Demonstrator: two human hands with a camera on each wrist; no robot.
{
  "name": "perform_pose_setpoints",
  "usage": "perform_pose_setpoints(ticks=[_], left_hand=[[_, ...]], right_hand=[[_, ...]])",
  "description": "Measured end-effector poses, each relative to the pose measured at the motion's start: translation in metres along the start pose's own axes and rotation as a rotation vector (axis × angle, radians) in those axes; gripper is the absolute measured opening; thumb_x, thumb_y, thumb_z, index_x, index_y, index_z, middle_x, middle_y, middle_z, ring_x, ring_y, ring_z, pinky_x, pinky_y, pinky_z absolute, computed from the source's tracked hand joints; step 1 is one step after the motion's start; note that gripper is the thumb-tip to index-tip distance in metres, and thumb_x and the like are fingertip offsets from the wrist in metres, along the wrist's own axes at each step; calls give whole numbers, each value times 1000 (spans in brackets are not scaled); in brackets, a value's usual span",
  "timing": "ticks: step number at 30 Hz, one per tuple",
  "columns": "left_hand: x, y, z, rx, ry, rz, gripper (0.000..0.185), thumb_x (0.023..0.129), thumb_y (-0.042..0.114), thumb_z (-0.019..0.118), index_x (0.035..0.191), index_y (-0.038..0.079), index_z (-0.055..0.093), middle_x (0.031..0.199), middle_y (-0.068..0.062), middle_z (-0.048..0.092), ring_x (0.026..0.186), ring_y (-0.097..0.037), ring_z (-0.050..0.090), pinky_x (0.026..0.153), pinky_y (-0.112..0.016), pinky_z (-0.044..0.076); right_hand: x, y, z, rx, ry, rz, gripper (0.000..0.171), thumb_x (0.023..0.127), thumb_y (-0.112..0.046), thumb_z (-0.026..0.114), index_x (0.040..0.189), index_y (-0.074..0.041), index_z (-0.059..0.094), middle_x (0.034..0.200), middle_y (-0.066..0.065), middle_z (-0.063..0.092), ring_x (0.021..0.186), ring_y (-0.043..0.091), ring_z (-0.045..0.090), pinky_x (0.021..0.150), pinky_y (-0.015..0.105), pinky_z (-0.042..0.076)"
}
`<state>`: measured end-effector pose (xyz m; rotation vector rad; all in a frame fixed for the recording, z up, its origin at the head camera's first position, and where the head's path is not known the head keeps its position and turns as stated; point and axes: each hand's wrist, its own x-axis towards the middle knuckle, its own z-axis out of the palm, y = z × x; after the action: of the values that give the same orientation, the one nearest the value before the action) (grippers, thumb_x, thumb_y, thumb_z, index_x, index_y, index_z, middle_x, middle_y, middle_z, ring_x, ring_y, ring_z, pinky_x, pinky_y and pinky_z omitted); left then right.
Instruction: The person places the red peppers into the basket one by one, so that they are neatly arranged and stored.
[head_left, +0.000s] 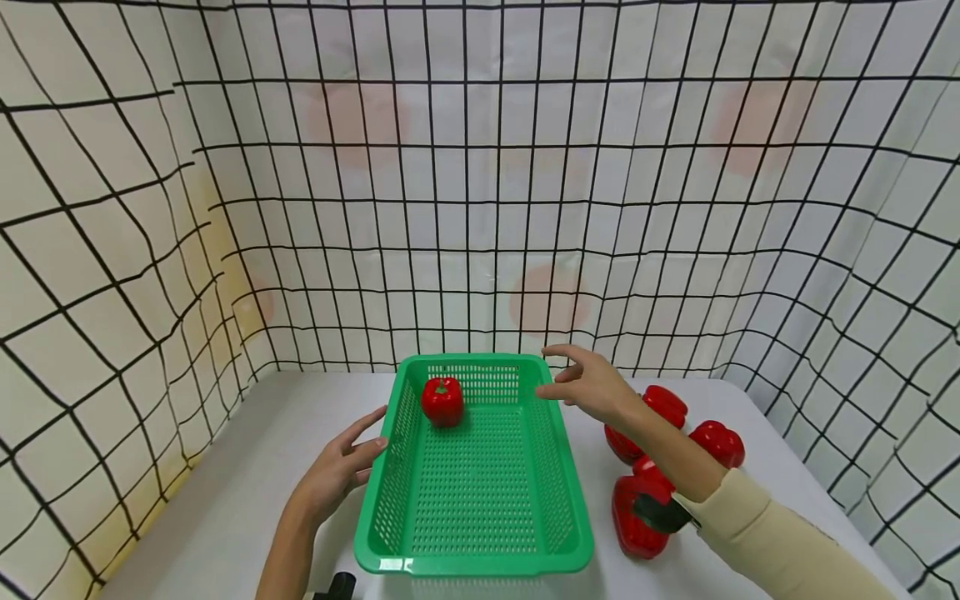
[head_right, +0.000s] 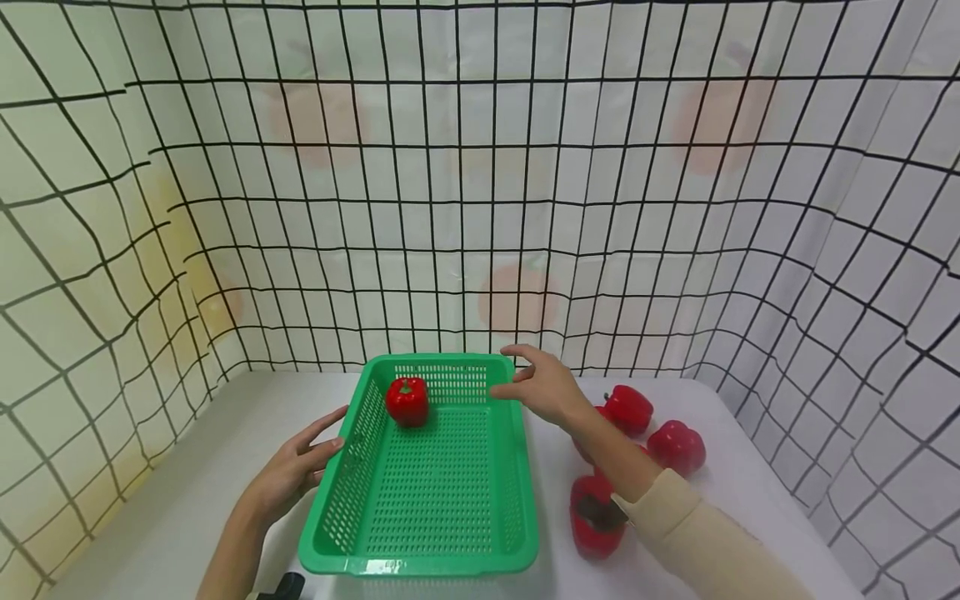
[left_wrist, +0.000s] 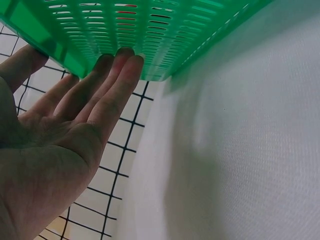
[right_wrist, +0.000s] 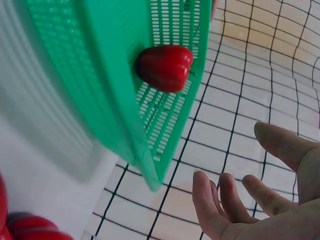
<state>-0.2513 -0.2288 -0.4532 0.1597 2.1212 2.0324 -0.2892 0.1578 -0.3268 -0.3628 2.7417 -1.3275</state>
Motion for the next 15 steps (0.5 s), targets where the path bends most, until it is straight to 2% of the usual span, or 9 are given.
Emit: perform_pose_setpoints(ticks=[5, 11, 15], left_hand=[[-1, 0, 1, 0, 11, -2, 68, 100, 33, 65, 159, 27, 32, 144, -23, 57, 111, -32, 71, 97, -44, 58], [1, -2, 2, 7, 13, -1, 68, 100, 33, 65, 159, 27, 32, 144, -23, 57, 111, -32, 71, 97, -44, 58], [1, -2, 2, 7, 31, -7, 68, 99, 33, 66, 158, 27, 34, 143, -23, 58, 110, -32, 72, 96, -44, 59]], right_hand=[[-11, 8, -17, -35, 14, 15, 69, 91, -32, 76, 151, -16, 46, 123, 20, 62, 96, 27, 70, 88, 47, 59], [-25, 28, -42, -97, 48, 47, 75, 91, -38, 75, 155, -17, 40, 129, 23, 60, 107, 33, 66, 86, 46, 61], [-32, 42, -59, -133, 73, 74, 79, 91, -43, 74, 157, -16, 37, 133, 26, 58, 112, 39, 63, 85, 49, 60]])
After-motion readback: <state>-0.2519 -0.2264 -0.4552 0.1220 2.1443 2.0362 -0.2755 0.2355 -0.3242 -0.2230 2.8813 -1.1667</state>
